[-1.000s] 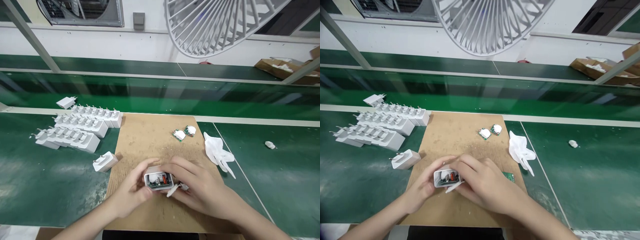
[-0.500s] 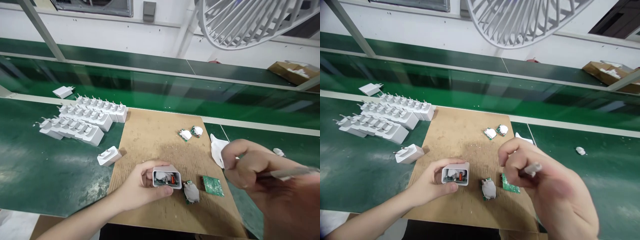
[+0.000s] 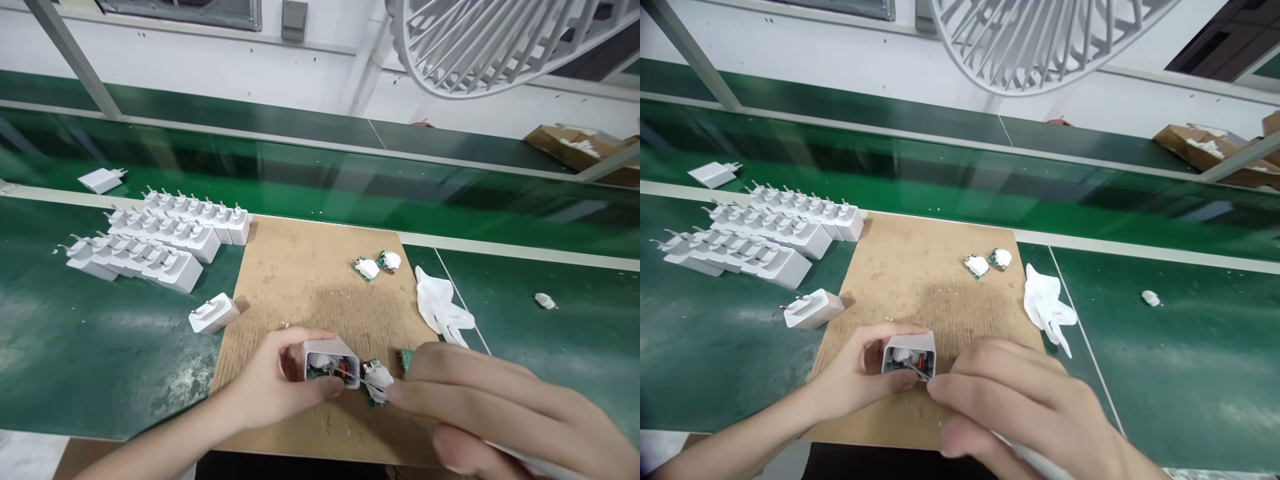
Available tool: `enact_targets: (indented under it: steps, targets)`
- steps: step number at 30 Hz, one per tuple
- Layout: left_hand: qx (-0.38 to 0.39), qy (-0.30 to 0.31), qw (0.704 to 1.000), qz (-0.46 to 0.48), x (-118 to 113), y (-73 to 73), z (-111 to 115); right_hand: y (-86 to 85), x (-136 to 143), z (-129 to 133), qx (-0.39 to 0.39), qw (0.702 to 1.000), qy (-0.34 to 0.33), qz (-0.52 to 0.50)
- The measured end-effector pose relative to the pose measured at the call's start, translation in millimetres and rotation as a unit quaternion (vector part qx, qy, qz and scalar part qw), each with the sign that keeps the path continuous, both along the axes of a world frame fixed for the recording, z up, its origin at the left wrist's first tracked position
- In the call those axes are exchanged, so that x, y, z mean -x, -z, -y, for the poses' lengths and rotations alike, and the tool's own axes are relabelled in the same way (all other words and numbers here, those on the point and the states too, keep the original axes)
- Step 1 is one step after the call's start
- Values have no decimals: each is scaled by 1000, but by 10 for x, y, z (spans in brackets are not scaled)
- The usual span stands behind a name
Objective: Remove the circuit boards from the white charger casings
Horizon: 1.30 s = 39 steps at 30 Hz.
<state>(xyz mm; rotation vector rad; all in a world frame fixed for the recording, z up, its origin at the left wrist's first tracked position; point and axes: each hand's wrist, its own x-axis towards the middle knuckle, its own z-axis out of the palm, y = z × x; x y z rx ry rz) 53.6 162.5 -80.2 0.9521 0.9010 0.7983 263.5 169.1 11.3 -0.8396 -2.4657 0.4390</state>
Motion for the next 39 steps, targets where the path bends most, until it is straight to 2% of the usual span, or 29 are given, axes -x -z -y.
enact_targets:
  steps: [3,7,11,14,18,23,26,32,36,39]
  targets:
    - [-9,5,1000,1,-7,7,16,48,63,-29,7,999,-47,4]
    - [-31,20,999,-8,-18,32,30,97,71,-28,36,997,-63,34]
    - [-41,6,998,-37,-21,61,50,167,46,-48,53,992,-95,58]
    - [-59,36,997,-46,-13,67,79,245,70,-88,37,990,-119,61]
    - [-32,89,994,-54,1,34,91,244,128,-116,39,996,-69,43]
    - [6,32,997,-68,-3,4,38,69,73,-93,58,997,-9,-45]
    - [12,21,997,-77,-21,10,28,70,37,-74,45,998,-21,-40]
    - [-11,23,997,-77,-44,16,53,236,99,-73,37,997,-44,-55]
    - [-25,46,995,-85,-20,29,60,249,141,-82,42,997,-55,-37]
    - [-33,40,994,-101,-4,50,67,274,174,-90,39,997,-58,-20]
